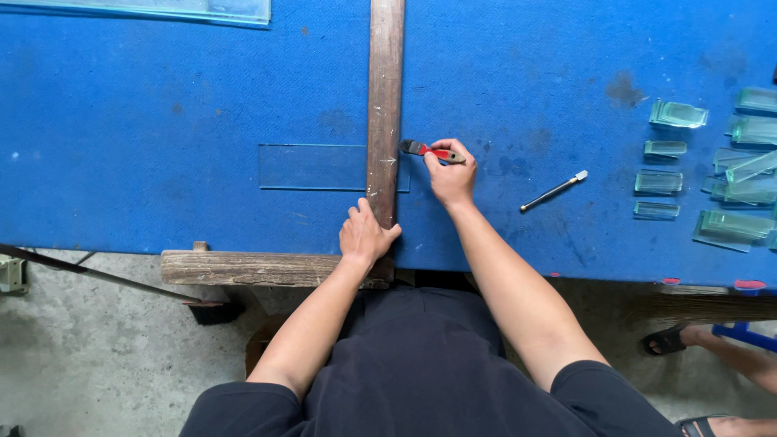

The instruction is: The person uses a glass cutter and a wooden L-shaped guide to score and snap rectangular glass sheets on a blue workbench. They repeatedly align each sheet, score it, and break it along the line, stacking the finished pieces to the right.

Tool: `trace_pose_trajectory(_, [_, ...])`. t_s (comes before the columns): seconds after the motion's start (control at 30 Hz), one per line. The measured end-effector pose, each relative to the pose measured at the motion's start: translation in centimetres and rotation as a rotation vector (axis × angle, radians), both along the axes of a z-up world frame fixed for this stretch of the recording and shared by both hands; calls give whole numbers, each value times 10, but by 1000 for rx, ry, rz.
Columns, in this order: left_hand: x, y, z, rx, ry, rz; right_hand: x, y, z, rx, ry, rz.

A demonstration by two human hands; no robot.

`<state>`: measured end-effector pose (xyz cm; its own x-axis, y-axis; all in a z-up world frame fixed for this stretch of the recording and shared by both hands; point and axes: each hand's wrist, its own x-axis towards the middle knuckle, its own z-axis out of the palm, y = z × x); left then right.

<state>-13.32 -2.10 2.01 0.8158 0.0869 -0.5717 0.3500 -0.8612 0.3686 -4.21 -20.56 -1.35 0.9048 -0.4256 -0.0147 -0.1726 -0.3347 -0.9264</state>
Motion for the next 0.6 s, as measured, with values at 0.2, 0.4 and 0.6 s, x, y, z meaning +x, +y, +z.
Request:
trace_pose_trajectory(0.2, [0,3,1,-16,-5,-19,-2,11,-2,-68,-94,-59])
trace_pose_trajectory(0.4, [1,3,0,-12,26,-33,-7,15,-2,-128,-124,63])
trace_pose_trajectory(0.6, [1,5,-4,-23,50,-27,-42,4,9,-192,39,317])
